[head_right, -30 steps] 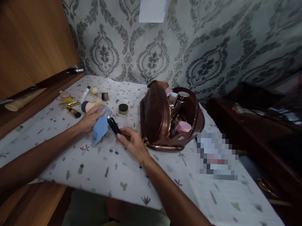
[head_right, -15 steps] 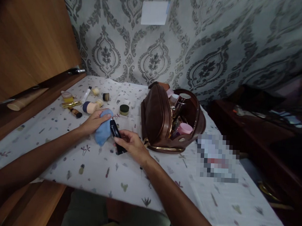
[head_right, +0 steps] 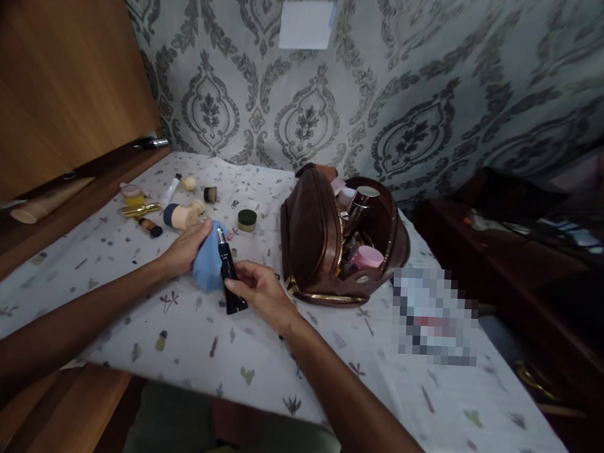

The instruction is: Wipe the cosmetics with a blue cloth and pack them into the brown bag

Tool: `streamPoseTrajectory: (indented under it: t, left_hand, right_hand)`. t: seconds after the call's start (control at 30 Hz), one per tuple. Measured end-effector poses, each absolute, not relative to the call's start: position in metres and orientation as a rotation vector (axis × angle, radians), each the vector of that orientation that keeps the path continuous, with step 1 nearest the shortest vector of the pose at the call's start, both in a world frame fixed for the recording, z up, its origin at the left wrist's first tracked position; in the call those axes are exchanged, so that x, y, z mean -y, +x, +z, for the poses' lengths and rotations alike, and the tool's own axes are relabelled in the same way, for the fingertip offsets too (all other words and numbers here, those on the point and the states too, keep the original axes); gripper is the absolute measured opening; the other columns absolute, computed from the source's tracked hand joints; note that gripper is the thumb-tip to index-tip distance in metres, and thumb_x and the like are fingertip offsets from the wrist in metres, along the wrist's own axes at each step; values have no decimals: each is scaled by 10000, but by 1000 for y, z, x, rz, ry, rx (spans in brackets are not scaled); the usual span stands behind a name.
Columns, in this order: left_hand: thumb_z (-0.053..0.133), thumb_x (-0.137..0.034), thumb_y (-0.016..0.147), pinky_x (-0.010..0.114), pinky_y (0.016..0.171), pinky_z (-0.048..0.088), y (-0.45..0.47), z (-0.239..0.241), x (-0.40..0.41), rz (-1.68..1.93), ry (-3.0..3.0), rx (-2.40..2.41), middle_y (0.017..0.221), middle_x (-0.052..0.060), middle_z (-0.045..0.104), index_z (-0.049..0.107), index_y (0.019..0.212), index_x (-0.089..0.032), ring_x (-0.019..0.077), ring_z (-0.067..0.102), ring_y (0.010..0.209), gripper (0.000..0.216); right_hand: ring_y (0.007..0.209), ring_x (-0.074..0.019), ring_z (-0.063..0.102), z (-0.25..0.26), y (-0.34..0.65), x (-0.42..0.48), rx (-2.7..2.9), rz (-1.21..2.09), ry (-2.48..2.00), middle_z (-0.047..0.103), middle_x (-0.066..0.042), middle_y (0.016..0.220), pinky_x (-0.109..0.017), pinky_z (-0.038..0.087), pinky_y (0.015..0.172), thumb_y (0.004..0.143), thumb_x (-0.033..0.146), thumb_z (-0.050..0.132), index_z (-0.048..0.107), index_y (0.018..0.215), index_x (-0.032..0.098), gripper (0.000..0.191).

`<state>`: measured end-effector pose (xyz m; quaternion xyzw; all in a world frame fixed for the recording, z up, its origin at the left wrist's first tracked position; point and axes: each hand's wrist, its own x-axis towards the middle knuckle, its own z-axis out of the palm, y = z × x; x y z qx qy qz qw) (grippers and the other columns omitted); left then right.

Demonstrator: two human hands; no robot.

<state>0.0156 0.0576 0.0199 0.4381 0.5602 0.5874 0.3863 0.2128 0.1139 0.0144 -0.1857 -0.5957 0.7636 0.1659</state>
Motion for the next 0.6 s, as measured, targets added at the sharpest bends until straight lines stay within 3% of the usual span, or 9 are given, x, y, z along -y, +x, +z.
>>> streamPoseTrajectory:
  t: [0.23,0.33,0.6]
  left_hand:
    - [720,-644,750,225,651,517,21,24,-53,1321,1126,-1203,844,35,669,701,1081,-151,133,619,719,594]
    - [752,-597,741,234,697,530,21,23,-53,1290,1155,-1165,895,51,692,704,1044,-145,143,638,775,546]
    - [717,-642,726,218,569,467,29,20,-53,1374,1179,-1314,685,-1,626,651,794,-143,110,554,605,508]
  right_hand:
    - [759,-132,633,8,209,-114,1695,2115,-499,692,-5,826,-278,520,737,672,442,859,693,900,189,379]
    - [749,-130,635,7,207,-112,1713,2073,-506,686,7,806,-282,521,767,640,434,880,675,849,197,377]
    - [761,-137,626,11,208,-111,1793,2011,-502,686,-10,823,-276,505,748,670,494,848,675,862,188,401]
